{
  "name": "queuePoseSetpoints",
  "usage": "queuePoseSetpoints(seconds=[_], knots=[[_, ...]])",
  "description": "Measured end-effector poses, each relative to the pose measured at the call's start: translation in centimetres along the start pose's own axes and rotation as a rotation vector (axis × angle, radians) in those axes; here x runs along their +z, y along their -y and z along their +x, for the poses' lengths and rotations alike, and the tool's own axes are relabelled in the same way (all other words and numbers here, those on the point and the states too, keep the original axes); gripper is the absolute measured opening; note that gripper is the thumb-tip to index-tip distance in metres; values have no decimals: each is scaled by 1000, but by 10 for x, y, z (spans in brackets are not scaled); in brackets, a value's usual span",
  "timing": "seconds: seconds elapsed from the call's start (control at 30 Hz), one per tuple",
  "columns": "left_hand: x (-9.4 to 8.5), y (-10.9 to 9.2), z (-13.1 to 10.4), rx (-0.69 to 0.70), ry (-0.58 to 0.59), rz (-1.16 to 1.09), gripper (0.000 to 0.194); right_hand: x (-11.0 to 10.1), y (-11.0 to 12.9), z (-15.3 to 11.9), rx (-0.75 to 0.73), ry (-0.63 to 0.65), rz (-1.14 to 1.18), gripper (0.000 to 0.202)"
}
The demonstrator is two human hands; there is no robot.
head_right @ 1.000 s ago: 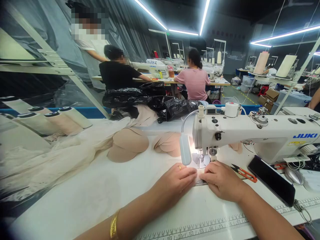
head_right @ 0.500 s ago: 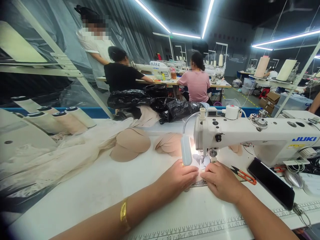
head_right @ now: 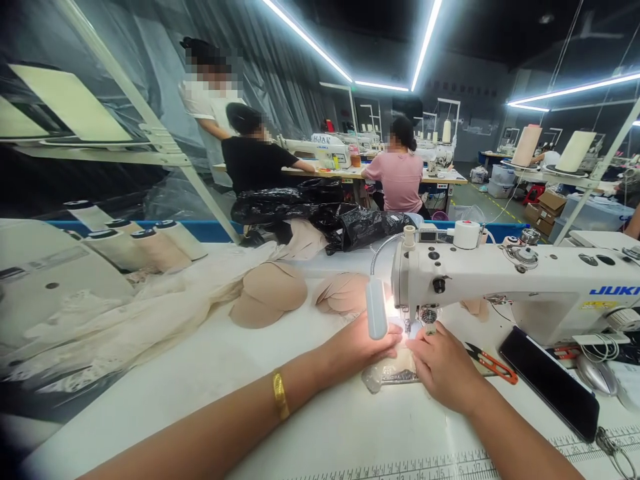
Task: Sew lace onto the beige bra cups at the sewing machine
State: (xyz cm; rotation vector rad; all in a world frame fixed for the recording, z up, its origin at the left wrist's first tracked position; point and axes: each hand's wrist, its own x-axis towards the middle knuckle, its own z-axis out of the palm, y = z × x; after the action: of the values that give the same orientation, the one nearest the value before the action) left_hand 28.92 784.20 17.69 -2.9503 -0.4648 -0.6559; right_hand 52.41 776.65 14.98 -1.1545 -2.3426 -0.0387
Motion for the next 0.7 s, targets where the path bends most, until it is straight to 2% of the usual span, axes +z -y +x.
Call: queuePoseSetpoints(seconds=[0.27, 0.4, 0.7], knots=[[-4, 2, 1, -60, -8, -150, 30, 2, -1, 1, 23, 4, -7, 25], [-5, 2, 3, -38, 22, -110, 29, 1, -1, 1, 23, 11, 8, 21], [-1, 5, 5, -35, -78, -174, 32, -3, 0, 7, 72, 74, -68, 22]])
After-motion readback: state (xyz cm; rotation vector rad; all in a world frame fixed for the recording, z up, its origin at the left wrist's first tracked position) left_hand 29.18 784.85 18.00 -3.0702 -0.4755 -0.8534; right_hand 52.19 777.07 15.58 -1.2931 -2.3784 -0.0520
